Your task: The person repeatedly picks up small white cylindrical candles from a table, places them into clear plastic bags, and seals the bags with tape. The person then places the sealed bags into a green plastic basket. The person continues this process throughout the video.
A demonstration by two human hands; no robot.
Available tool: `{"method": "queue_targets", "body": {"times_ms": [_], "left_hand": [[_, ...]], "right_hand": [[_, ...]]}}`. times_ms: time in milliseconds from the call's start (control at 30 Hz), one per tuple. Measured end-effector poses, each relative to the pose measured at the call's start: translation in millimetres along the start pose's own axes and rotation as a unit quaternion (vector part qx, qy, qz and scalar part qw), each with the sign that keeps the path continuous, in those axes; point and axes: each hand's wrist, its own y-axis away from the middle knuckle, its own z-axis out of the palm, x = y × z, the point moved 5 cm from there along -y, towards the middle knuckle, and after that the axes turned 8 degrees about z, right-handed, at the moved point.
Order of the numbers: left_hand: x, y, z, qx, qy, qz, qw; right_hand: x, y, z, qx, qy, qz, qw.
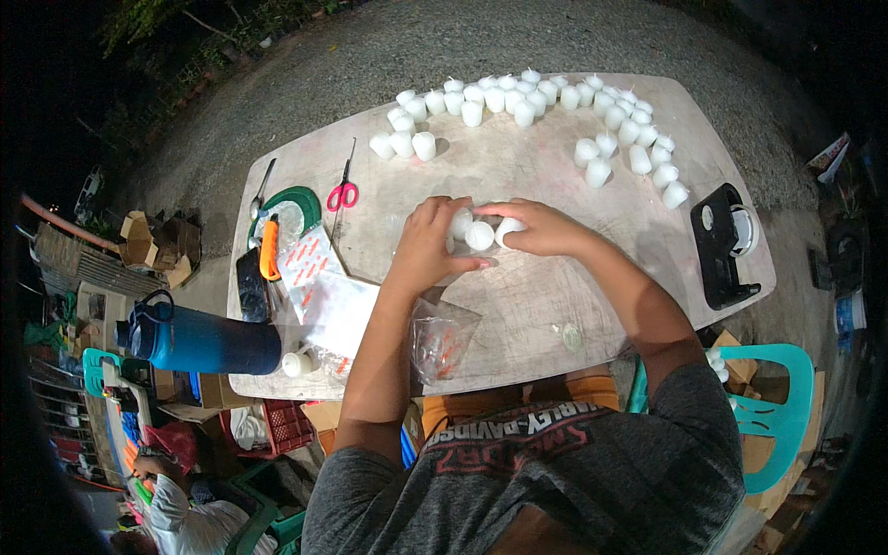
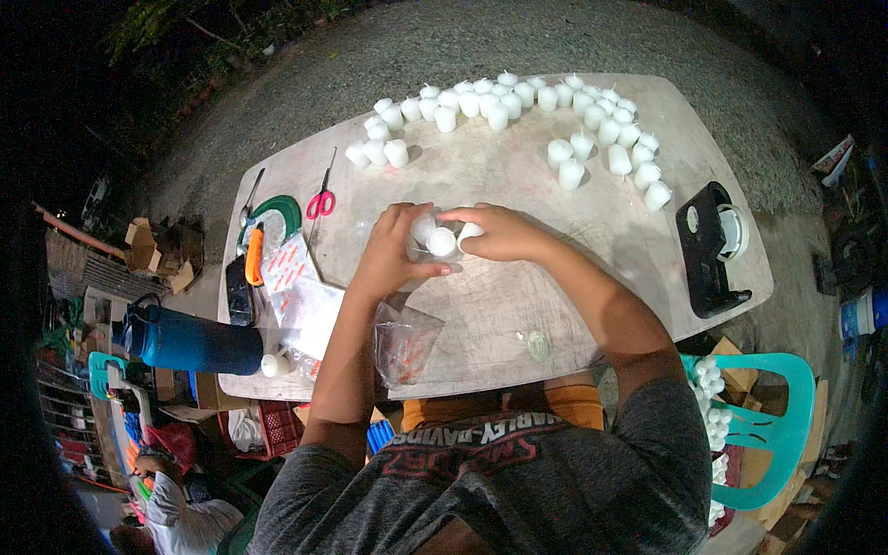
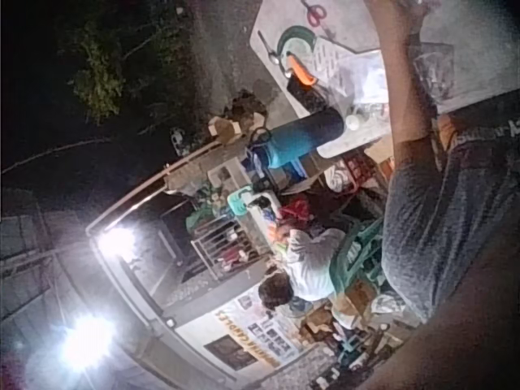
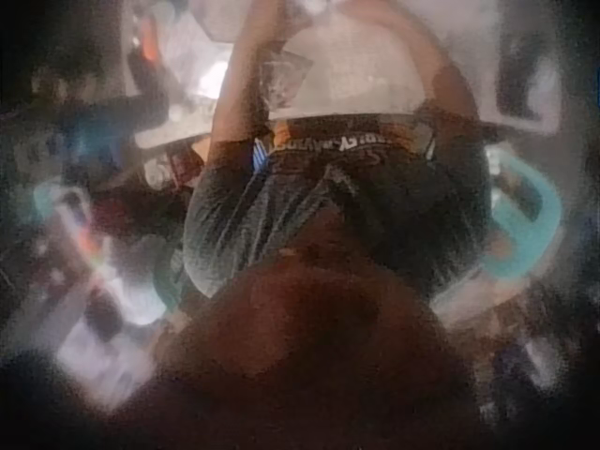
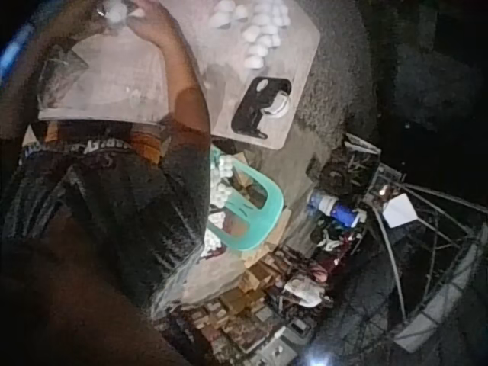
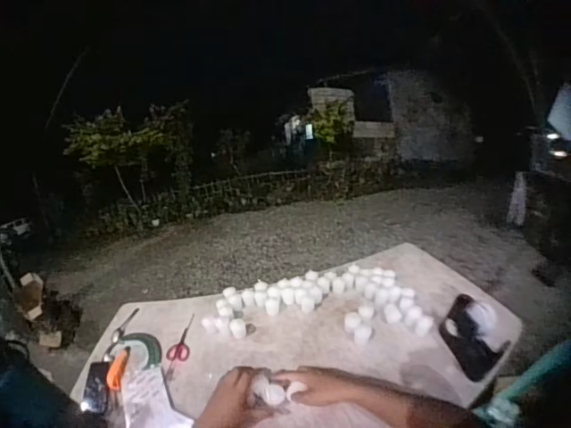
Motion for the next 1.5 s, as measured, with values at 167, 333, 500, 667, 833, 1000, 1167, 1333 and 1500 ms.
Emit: {"method": "queue_targets", "body": {"times_ms": [167, 333, 500, 667, 833, 1000, 1167, 1333, 1500], "left_hand": [[-2.1, 3.5, 0.9, 0.018, -0.024, -0.005, 1.000], [0.0, 3.6, 0.6, 0.019, -0.054, -0.005, 0.998], [-2.3, 2.7, 0.3, 0.023, -0.026, -0.009, 0.999], [-3.7, 1.5, 2.0, 0.012, -0.002, -0.004, 1.000], [-3.1, 3.8, 0.4, -0.001, -0.018, -0.018, 1.000], [-2.8, 1.6, 2.8, -0.010, -0.032, 0.004, 0.999], [-17.2, 11.1, -6.0, -0.026, 0.035, -0.055, 0.998], [-15.9, 10.0, -4.9, -0.057, -0.002, -0.052, 0.997], [-10.1, 9.8, -0.3, -0.049, -0.010, -0.039, 0.998]], "right_hand": [[0.6, -2.6, 5.7, -0.117, -0.258, 0.034, 0.958], [20.0, -7.4, 2.1, -0.128, -0.260, 0.064, 0.955], [-8.1, 1.3, -1.4, 0.088, -0.024, 0.012, 0.996], [-10.7, -8.4, 16.6, 0.036, -0.285, 0.037, 0.957], [4.6, -12.6, 15.0, -0.039, -0.365, 0.152, 0.918], [10.1, -10.6, 8.2, -0.038, -0.435, 0.167, 0.884], [28.8, -7.3, -15.1, 0.029, -0.135, 0.058, 0.989], [5.7, -2.4, -8.6, 0.019, -0.082, 0.009, 0.996], [-6.0, -3.5, 7.9, -0.052, -0.269, -0.014, 0.961]]}}
